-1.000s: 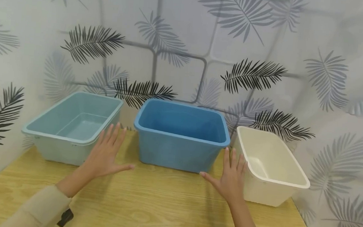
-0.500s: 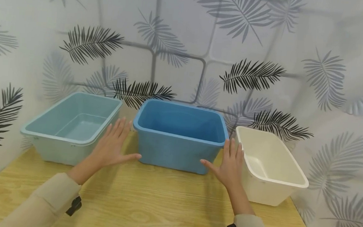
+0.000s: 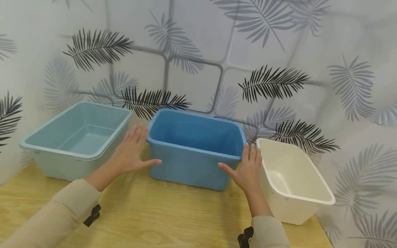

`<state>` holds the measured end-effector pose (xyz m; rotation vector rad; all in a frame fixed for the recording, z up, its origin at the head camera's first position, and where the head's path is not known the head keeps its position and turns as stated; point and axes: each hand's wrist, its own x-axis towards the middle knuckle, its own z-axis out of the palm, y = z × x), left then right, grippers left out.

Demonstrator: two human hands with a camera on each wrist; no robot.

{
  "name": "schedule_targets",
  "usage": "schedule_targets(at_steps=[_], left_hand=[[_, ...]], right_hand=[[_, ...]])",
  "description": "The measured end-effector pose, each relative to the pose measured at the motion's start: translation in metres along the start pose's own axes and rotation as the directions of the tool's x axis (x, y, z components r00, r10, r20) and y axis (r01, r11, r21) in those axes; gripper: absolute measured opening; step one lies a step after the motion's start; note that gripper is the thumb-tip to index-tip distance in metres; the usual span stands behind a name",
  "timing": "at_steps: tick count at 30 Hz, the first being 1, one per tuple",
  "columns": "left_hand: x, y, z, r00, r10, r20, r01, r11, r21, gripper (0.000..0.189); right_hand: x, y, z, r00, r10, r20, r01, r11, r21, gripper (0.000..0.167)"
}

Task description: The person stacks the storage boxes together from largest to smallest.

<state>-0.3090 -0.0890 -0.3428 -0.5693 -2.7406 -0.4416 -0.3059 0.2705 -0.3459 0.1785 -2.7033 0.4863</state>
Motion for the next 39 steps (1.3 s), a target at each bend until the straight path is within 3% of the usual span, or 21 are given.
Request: schedule_targets(at_steps=[9,16,24,39], left_hand=[[0.014,0.004,0.004,1.000,-0.006,0.012,0.006,1.000,-0.021,0.107],[0.019,0.003,0.007,0.999,-0.034,0.022,0.034,0.999,-0.008,0.105],[0.022,0.004,0.011,0.998,-0.044,0.042,0.044,0.999,-0.006,0.103],[0.031,0.002,0.016,0.997,-0.075,0.034,0.077,0.995,-0.065,0.094]], right_hand=[[0.008,0.005,0.001,1.000,-0.017,-0.014,0.018,1.000,0.011,0.113],[0.013,0.006,0.002,0.999,0.001,0.043,-0.002,1.000,0.026,0.111],[0.014,0.012,0.009,0.997,-0.045,0.067,0.043,0.998,0.034,0.104],[0.014,0.011,0.013,0.999,-0.038,0.031,0.034,0.990,0.139,0.093]])
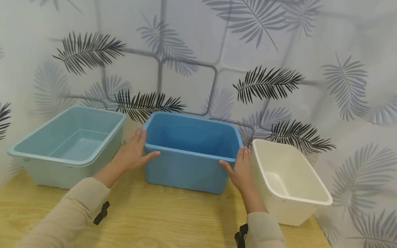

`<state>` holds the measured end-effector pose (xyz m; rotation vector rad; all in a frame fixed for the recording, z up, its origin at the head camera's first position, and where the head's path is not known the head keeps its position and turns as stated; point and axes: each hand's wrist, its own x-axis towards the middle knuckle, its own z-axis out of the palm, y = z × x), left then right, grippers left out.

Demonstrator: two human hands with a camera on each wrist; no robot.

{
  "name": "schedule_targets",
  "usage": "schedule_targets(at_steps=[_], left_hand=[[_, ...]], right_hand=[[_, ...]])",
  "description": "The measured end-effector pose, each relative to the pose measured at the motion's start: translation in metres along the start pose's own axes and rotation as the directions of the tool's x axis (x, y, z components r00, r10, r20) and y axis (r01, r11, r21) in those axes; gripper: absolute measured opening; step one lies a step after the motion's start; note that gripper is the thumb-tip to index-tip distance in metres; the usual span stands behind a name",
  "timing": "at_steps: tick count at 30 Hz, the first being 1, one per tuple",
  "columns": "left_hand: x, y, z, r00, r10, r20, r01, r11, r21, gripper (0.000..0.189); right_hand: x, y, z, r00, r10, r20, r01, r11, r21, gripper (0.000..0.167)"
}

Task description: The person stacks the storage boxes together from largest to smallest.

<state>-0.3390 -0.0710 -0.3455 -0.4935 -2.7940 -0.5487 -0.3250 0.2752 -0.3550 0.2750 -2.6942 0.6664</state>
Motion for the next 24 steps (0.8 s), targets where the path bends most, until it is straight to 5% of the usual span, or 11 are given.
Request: schedule_targets(at_steps=[12,24], left_hand=[[0.0017,-0.0009,0.0016,0.998,-0.040,0.045,0.043,0.998,-0.051,0.085],[-0.0037,-0.0008,-0.0022,0.999,-0.026,0.020,0.028,0.995,-0.094,0.085]], right_hand=[[-0.0035,-0.0078,-0.0029,0.999,0.027,0.018,-0.027,1.000,0.000,0.088],[-0.0042,-0.0089,-0.0043,0.999,0.035,0.031,-0.034,0.998,-0.044,0.086]])
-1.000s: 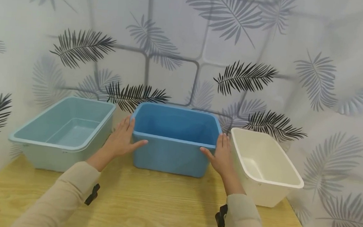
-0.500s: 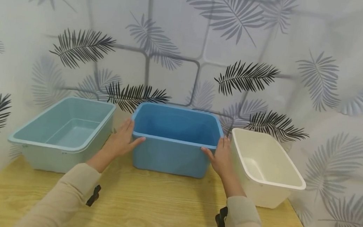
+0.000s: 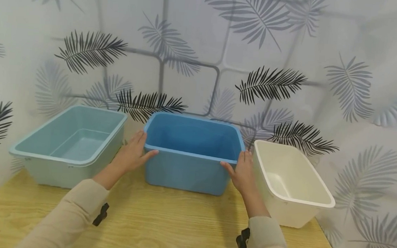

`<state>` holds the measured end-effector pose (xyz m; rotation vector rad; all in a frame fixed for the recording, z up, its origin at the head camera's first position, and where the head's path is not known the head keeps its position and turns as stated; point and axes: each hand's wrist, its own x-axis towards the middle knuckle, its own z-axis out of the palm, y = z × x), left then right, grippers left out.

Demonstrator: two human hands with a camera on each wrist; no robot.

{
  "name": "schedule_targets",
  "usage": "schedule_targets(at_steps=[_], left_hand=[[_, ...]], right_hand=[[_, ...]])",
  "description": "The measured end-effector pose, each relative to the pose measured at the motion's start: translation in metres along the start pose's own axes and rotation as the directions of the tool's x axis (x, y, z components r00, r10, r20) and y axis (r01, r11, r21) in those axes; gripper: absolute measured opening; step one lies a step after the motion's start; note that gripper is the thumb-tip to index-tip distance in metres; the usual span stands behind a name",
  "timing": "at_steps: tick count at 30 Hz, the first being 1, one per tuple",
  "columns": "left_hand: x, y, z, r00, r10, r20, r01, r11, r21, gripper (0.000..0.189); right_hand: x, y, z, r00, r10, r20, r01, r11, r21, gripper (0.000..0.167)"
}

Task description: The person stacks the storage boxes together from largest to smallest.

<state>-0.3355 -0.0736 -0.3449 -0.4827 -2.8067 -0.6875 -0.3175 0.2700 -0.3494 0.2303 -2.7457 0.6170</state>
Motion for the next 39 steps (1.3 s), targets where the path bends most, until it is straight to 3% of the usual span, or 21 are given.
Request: schedule_targets(at_steps=[6,26,31,39], left_hand=[[-0.003,-0.001,0.000,1.000,0.004,-0.001,-0.004,0.999,0.053,0.082],[-0.019,-0.002,-0.004,0.999,0.038,-0.029,-0.034,0.993,0.110,0.081],[-0.022,-0.003,-0.005,0.996,0.067,-0.065,-0.061,0.993,0.096,0.081],[-0.027,-0.003,-0.005,0.989,0.101,-0.111,-0.089,0.990,0.107,0.079]], right_hand=[[-0.003,-0.002,0.001,1.000,-0.017,-0.015,0.017,1.000,-0.015,0.086],[-0.018,-0.006,0.005,0.992,-0.089,-0.091,0.079,0.991,-0.108,0.088],[-0.021,-0.008,0.002,0.983,-0.132,-0.126,0.113,0.983,-0.147,0.090],[-0.025,-0.007,0.002,0.948,-0.222,-0.226,0.186,0.967,-0.172,0.091]])
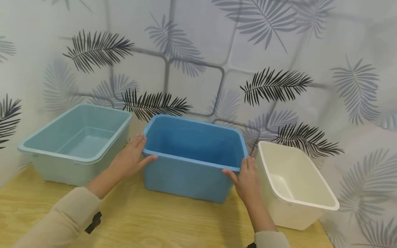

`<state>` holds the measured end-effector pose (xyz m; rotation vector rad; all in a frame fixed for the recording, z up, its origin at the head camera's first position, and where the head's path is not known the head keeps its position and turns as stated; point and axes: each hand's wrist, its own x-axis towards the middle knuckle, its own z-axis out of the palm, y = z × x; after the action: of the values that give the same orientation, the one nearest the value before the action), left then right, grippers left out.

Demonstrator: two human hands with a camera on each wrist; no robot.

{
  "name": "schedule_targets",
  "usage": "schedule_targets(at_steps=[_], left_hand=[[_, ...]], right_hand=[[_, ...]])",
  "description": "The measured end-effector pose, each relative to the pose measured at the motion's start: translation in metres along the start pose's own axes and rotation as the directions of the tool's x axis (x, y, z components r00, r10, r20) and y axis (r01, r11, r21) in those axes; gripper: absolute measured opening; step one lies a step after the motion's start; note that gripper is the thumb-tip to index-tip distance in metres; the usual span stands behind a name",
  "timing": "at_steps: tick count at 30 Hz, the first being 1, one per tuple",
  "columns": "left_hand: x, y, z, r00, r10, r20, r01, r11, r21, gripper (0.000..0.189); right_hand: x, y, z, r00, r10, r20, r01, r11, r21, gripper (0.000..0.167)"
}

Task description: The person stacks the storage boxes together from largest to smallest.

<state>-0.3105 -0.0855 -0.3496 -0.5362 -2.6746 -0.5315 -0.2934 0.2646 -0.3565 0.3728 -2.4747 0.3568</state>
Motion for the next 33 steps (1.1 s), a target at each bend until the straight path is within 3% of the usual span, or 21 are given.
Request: schedule_targets(at_steps=[13,22,33], left_hand=[[-0.008,0.003,0.003,0.999,-0.011,-0.034,0.011,1.000,-0.009,0.080],[-0.013,0.004,0.002,0.998,-0.010,-0.064,0.009,1.000,-0.024,0.079],[-0.017,0.002,0.003,0.997,0.009,-0.077,-0.010,1.000,-0.010,0.078]], right_hand=[[-0.008,0.000,-0.002,0.997,-0.039,-0.073,0.037,0.999,-0.024,0.088],[-0.012,-0.004,-0.004,0.999,0.009,-0.045,-0.010,1.000,-0.019,0.091],[-0.017,-0.006,-0.004,0.997,0.009,-0.072,-0.012,0.999,-0.035,0.086]])
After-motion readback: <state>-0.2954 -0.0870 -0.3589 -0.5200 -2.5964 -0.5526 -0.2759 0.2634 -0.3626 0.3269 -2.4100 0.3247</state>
